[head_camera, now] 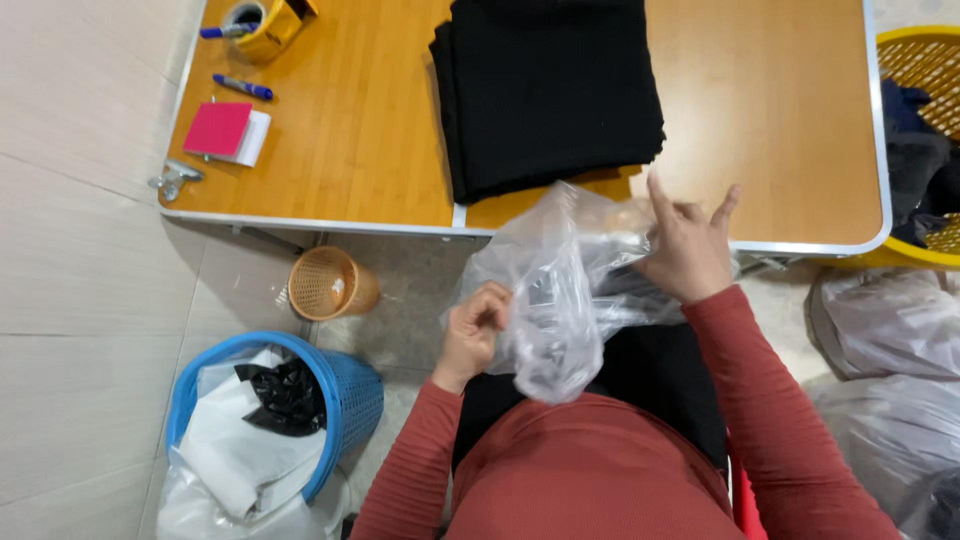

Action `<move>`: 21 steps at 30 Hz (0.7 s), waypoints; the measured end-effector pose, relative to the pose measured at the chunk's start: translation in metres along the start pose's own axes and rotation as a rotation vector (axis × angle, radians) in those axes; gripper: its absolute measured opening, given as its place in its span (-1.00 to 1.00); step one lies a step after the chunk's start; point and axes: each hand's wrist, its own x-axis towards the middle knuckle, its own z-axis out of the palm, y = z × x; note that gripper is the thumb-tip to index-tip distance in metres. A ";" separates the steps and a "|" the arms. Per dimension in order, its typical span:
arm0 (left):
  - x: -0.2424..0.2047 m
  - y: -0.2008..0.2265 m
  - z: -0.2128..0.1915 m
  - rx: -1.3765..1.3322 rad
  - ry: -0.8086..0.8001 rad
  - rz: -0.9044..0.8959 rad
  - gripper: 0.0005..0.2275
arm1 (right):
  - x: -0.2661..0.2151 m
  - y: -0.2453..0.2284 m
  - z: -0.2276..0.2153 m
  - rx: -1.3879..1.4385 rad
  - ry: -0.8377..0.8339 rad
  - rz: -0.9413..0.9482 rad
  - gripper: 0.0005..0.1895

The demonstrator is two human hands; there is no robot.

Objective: The person folds black garments and places them into a clear plastic bag on a wooden table. They tie the bag closed, then use a blue marker to write on the exterior of the package before moving it aside.

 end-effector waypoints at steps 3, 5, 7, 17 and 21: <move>0.004 -0.007 -0.020 0.131 0.181 0.042 -0.75 | 0.001 0.019 -0.021 -0.124 0.289 0.038 -0.47; 0.005 -0.013 -0.039 0.156 0.274 -0.009 -0.76 | -0.014 0.042 -0.034 0.045 0.491 0.287 -0.46; 0.013 -0.014 -0.052 0.109 0.314 -0.112 -0.77 | -0.027 0.055 -0.040 0.028 0.462 0.249 -0.44; 0.032 0.122 -0.001 0.714 0.148 0.420 -0.35 | -0.043 0.026 -0.038 0.263 0.396 0.264 -0.64; 0.038 0.108 0.035 1.243 -0.019 0.493 -0.22 | -0.045 0.007 -0.045 0.206 0.334 0.249 -0.57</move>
